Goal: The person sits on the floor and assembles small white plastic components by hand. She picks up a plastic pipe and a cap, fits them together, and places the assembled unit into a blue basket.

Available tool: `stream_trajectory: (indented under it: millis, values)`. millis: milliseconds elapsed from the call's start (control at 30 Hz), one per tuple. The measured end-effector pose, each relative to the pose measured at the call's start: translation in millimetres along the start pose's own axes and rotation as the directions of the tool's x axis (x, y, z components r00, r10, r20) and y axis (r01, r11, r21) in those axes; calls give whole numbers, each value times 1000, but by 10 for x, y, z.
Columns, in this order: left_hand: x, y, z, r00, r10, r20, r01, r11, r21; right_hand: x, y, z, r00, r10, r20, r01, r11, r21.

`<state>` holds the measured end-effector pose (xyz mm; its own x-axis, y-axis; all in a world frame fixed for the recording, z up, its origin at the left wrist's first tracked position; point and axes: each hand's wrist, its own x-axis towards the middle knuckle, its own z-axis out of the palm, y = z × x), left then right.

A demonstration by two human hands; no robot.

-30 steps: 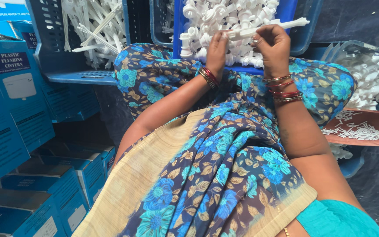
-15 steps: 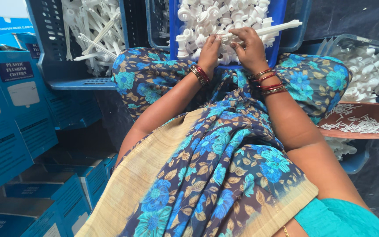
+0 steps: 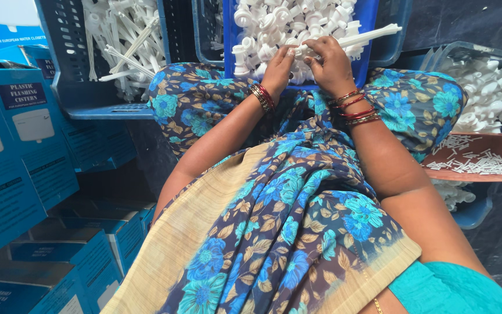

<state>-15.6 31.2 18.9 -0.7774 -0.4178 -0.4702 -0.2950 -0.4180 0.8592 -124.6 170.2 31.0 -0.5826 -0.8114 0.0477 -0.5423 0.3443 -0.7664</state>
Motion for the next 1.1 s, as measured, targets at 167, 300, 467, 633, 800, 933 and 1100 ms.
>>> stream_trajectory:
  millis: [167, 300, 467, 633, 800, 933, 1100]
  values:
    - [36, 7, 21, 993, 111, -36, -105, 984, 145, 20, -42, -21, 1000, 15, 7, -15, 999, -52]
    - [43, 25, 31, 964, 261, -45, -245, 943, 226, 3, -33, -10, 1000, -2, -10, 1, 991, -135]
    - [12, 12, 50, 919, 376, -116, -330, 897, 294, 79, 51, -50, 994, -112, -7, 110, 987, -118]
    - [69, 29, -22, 961, 110, -253, -105, 994, 33, -40, 329, -610, 946, -131, -295, 116, 991, -66]
    - [68, 58, -149, 951, 85, -296, -98, 995, -28, -1173, 886, -1783, 774, 322, -544, -120, 920, 374]
    - [70, 40, -126, 969, -41, -244, -7, 981, -192, -2139, 1251, -2140, 693, 226, -685, -514, 821, -249]
    - [104, -67, -120, 974, -31, -226, -22, 973, -229, -2819, 1212, -1669, 893, 234, -385, -422, 732, -535]
